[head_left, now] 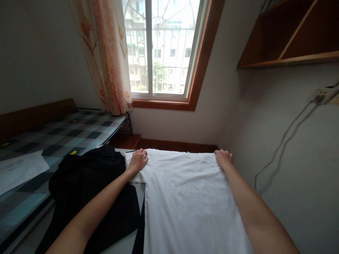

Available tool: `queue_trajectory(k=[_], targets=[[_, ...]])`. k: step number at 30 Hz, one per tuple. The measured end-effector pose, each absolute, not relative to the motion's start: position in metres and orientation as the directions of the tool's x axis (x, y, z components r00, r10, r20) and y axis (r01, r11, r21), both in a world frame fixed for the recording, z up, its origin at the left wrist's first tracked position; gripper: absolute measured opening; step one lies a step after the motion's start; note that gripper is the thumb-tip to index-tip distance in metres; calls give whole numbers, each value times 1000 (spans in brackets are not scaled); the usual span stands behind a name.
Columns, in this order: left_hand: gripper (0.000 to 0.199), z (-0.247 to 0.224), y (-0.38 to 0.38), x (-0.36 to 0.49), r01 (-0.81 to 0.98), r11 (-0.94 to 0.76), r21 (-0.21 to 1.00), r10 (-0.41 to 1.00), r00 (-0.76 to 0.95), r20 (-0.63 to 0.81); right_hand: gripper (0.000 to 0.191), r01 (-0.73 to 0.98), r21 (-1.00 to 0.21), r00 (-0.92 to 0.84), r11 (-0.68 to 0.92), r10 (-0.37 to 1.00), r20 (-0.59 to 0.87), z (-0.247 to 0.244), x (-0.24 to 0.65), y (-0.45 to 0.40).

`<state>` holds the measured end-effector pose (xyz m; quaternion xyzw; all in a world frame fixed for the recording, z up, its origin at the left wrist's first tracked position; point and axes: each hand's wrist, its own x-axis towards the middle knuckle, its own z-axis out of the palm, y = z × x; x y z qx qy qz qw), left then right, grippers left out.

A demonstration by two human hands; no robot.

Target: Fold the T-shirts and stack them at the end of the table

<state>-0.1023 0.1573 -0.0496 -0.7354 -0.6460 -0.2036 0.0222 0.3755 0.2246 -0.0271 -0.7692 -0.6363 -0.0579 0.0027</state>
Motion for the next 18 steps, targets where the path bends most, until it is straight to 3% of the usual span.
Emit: queue_trajectory(k=[9, 13, 18], targets=[[14, -50, 157, -101, 960, -170, 221, 933, 84, 351, 35, 978, 29, 208, -208, 978, -19, -29, 370, 242], [14, -48, 157, -100, 963, -142, 230, 944, 62, 324, 40, 977, 27, 209, -211, 977, 51, -28, 368, 236], [15, -46, 156, -100, 960, -150, 238, 944, 68, 322, 45, 934, -50, 358, -354, 923, 144, -30, 354, 233]])
